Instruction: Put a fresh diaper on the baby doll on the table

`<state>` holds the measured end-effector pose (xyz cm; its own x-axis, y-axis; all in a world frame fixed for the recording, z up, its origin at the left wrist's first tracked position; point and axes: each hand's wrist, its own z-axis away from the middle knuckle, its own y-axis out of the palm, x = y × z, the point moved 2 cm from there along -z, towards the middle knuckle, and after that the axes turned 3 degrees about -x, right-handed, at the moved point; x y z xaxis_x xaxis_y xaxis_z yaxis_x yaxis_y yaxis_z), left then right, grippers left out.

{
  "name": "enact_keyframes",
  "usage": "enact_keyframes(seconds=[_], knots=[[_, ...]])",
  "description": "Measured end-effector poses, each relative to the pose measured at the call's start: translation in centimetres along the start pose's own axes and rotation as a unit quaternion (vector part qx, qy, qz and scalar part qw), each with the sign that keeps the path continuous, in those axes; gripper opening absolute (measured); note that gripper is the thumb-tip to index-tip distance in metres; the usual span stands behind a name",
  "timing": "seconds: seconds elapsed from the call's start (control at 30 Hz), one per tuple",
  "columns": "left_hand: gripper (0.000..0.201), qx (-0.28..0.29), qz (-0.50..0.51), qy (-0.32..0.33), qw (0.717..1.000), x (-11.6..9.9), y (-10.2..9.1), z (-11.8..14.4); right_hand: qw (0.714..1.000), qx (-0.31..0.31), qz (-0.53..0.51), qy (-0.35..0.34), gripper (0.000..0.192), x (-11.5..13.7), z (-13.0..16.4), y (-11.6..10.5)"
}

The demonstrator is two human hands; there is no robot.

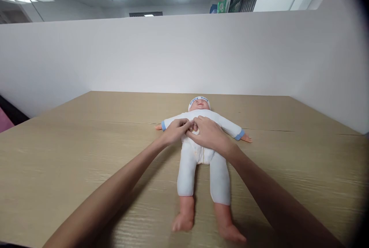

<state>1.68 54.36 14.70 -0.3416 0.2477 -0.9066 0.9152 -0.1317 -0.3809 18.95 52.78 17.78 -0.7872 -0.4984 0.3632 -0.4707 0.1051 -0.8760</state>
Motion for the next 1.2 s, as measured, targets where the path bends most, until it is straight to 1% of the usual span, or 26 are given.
enact_keyframes(seconds=[0.07,0.1,0.2,0.27,0.33,0.4,0.43,0.5,0.53,0.57,0.6,0.63,0.67,0.7,0.77,0.8,0.83,0.87,0.9,1.0,1.1,1.2], knots=[[0.061,0.013,0.030,0.017,0.999,0.4,0.5,-0.4,1.000,-0.003,-0.009,-0.002,0.037,-0.3,-0.1,0.1],[0.061,0.001,0.052,0.018,0.998,0.8,0.5,-0.5,1.000,-0.004,-0.011,0.001,0.037,-0.6,-0.1,0.1],[0.049,-0.060,0.121,0.004,0.991,2.7,0.2,-0.4,1.000,-0.008,-0.012,0.010,0.038,-1.2,-0.2,0.5],[0.049,-0.087,0.120,0.001,0.989,3.9,0.2,-0.1,1.000,-0.012,-0.011,0.014,0.037,-1.6,-0.4,0.8],[0.046,-0.103,0.080,0.008,0.991,4.4,0.4,0.3,1.000,-0.021,-0.011,0.020,0.034,-1.9,-0.6,1.1],[0.039,-0.144,0.028,0.010,0.989,3.9,0.6,0.8,0.998,-0.047,-0.018,0.033,0.025,-2.2,-0.8,1.1],[0.035,-0.171,0.002,0.009,0.985,3.2,0.6,1.2,0.997,-0.066,-0.024,0.039,0.019,-2.3,-0.8,1.0],[0.028,-0.212,-0.043,0.019,0.976,1.1,0.8,2.5,0.992,-0.116,-0.042,0.033,0.017,-2.2,-0.1,0.3],[0.026,-0.219,-0.064,0.034,0.973,-0.2,1.0,3.3,0.988,-0.141,-0.054,0.019,0.018,-2.0,0.7,-0.2],[0.026,-0.211,-0.084,0.055,0.972,-1.5,1.2,4.3,0.984,-0.160,-0.073,-0.002,0.018,-1.7,1.8,-0.7],[0.027,-0.191,-0.109,0.081,0.972,-2.8,1.5,5.4,0.980,-0.170,-0.099,-0.023,0.016,-1.4,3.2,-1.1],[0.027,-0.158,-0.142,0.108,0.971,-3.8,1.8,6.6,0.976,-0.171,-0.127,-0.038,0.013,-1.1,4.8,-1.4],[0.027,-0.119,-0.180,0.130,0.968,-4.6,2.1,7.8,0.974,-0.154,-0.160,-0.047,0.011,-0.9,6.6,-1.6],[0.027,-0.073,-0.219,0.148,0.962,-5.0,2.5,9.0,0.975,-0.123,-0.181,-0.042,0.010,-0.9,8.4,-1.6],[0.025,0.024,-0.277,0.165,0.946,-4.8,3.1,10.8,0.980,-0.042,-0.191,-0.027,0.008,-1.4,11.4,-1.2],[0.024,0.060,-0.290,0.164,0.941,-4.4,3.3,11.4,0.982,-0.010,-0.185,-0.021,0.008,-1.9,12.6,-0.9],[0.023,0.083,-0.292,0.157,0.940,-3.8,3.4,11.7,0.984,0.010,-0.176,-0.013,0.009,-2.5,13.3,-0.6],[0.023,0.090,-0.287,0.145,0.943,-3.1,3.4,11.9,0.986,0.018,-0.164,-0.004,0.012,-3.2,13.7,-0.3],[0.023,0.084,-0.276,0.130,0.949,-2.4,3.3,11.8,0.988,0.015,-0.151,0.008,0.015,-3.8,13.7,-0.2],[0.031,0.029,-0.239,0.084,0.967,-0.8,3.2,10.8,0.994,0.001,-0.107,0.035,0.021,-4.6,12.9,0.3],[0.038,-0.004,-0.229,0.053,0.972,-0.1,3.7,9.8,0.999,-0.023,-0.036,0.012,0.025,-3.8,12.4,0.9],[0.041,-0.017,-0.235,0.037,0.971,0.1,4.2,9.3,0.998,-0.052,0.020,-0.012,0.022,-2.9,12.9,1.9]])
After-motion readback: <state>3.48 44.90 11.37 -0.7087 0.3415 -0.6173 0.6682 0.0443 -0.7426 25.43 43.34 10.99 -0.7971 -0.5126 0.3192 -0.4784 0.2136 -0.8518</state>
